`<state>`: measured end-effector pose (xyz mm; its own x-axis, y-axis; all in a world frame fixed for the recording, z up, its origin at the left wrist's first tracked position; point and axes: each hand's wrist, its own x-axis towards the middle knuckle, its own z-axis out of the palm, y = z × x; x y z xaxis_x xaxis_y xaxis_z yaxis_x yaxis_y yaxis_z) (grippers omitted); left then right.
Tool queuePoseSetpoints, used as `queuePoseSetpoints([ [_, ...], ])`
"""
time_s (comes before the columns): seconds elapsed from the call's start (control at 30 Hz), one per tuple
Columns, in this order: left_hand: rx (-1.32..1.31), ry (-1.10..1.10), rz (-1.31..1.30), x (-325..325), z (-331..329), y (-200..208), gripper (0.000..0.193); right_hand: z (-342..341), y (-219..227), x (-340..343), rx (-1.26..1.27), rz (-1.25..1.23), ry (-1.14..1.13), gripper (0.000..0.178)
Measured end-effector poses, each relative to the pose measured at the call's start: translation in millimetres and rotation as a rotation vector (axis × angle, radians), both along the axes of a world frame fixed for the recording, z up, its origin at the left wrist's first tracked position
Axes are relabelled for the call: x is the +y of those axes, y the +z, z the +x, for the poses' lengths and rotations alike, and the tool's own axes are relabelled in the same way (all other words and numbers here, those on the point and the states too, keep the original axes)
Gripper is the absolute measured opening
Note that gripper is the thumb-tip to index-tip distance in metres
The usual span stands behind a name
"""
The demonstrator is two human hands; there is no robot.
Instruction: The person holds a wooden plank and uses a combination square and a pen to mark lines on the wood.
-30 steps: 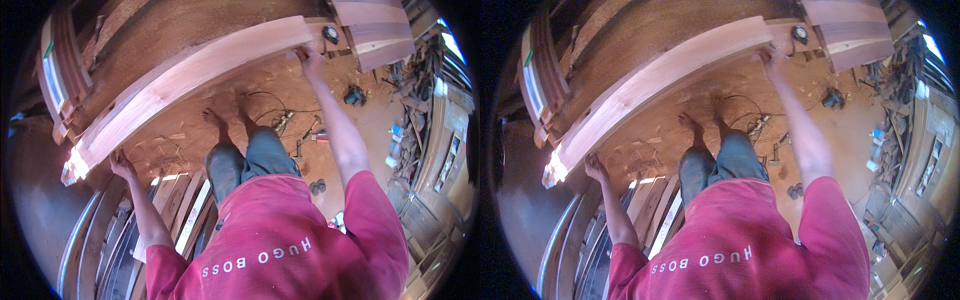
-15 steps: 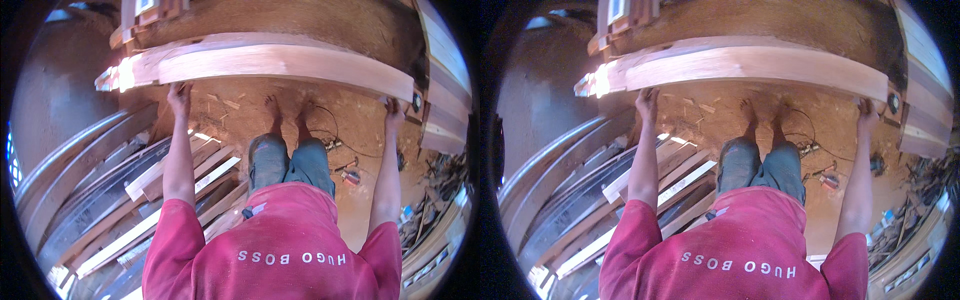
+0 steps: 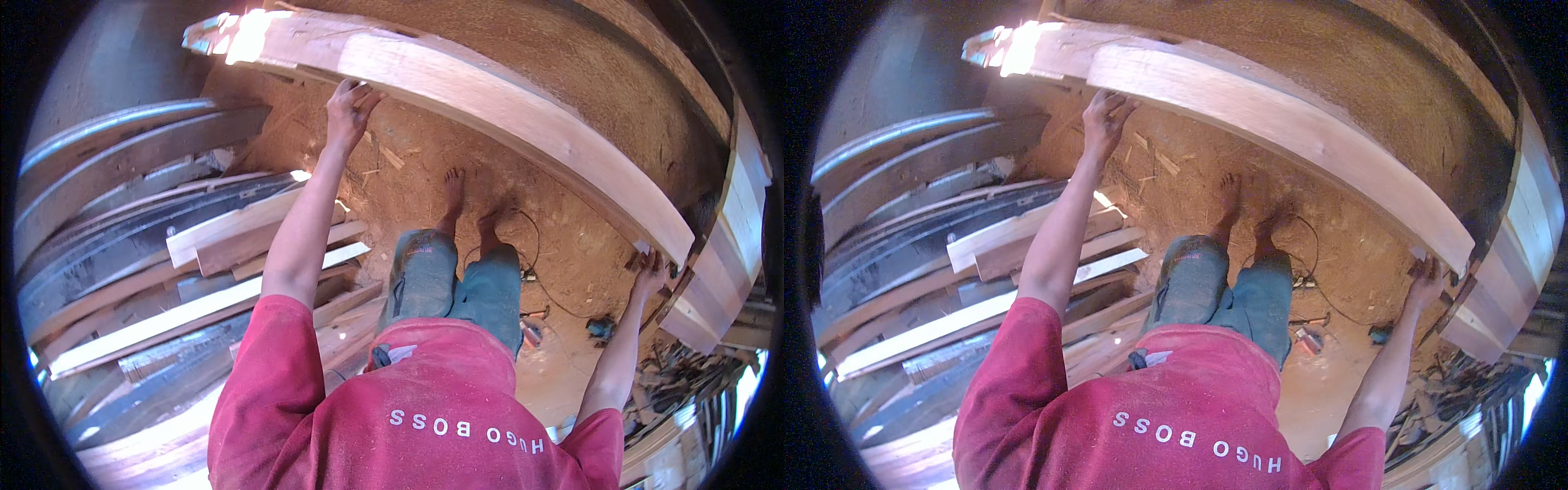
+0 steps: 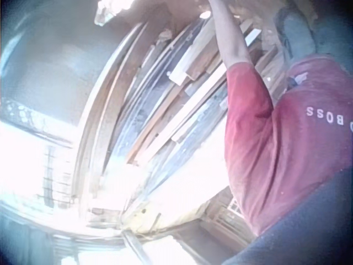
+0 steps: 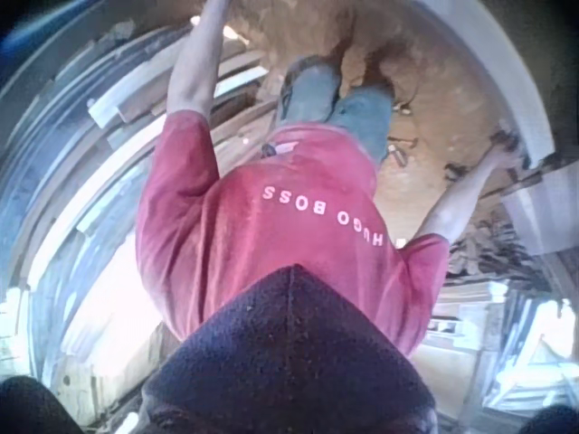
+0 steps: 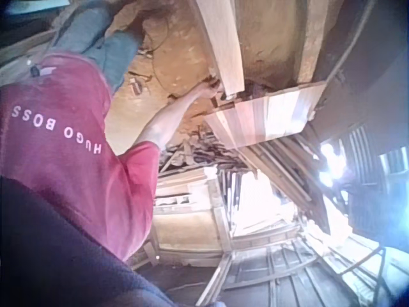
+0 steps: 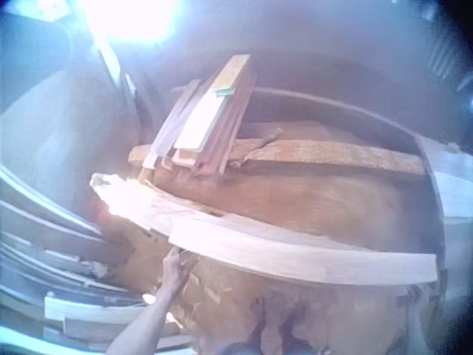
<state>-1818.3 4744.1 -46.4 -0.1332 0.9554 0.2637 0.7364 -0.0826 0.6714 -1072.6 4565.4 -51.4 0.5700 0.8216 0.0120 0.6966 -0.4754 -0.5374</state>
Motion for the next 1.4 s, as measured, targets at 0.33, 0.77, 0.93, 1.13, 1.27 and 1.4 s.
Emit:
queuePoseSetpoints([
  [0.33, 0.053, -0.089, 0.014, 20, -8, -12, 0.029, -6, 11, 5, -0.053, -0.080, -0.018, 0.038],
  [0.77, -0.017, -0.102, 0.028, 12, -7, -13, 0.029, -1, 24, 3, -0.037, -0.097, 0.062, 0.044],
  [0.93, 0.049, -0.129, 0.052, 8, -10, -14, 0.027, 21, 5, -3, -0.056, -0.104, 0.102, 0.037],
  [1.13, 0.236, -0.074, -0.030, 9, -11, -23, 0.036, 45, -22, -14, 0.090, 0.122, 0.018, 0.030],
  [1.27, -0.019, -0.036, -0.124, 1, -1, -8, 0.026, -32, 4, 10, 0.238, 0.133, -0.148, 0.039],
  [1.4, 0.139, -0.085, -0.030, 4, -8, -18, 0.023, -31, 10, 10, 0.131, 0.161, -0.174, 0.030],
])
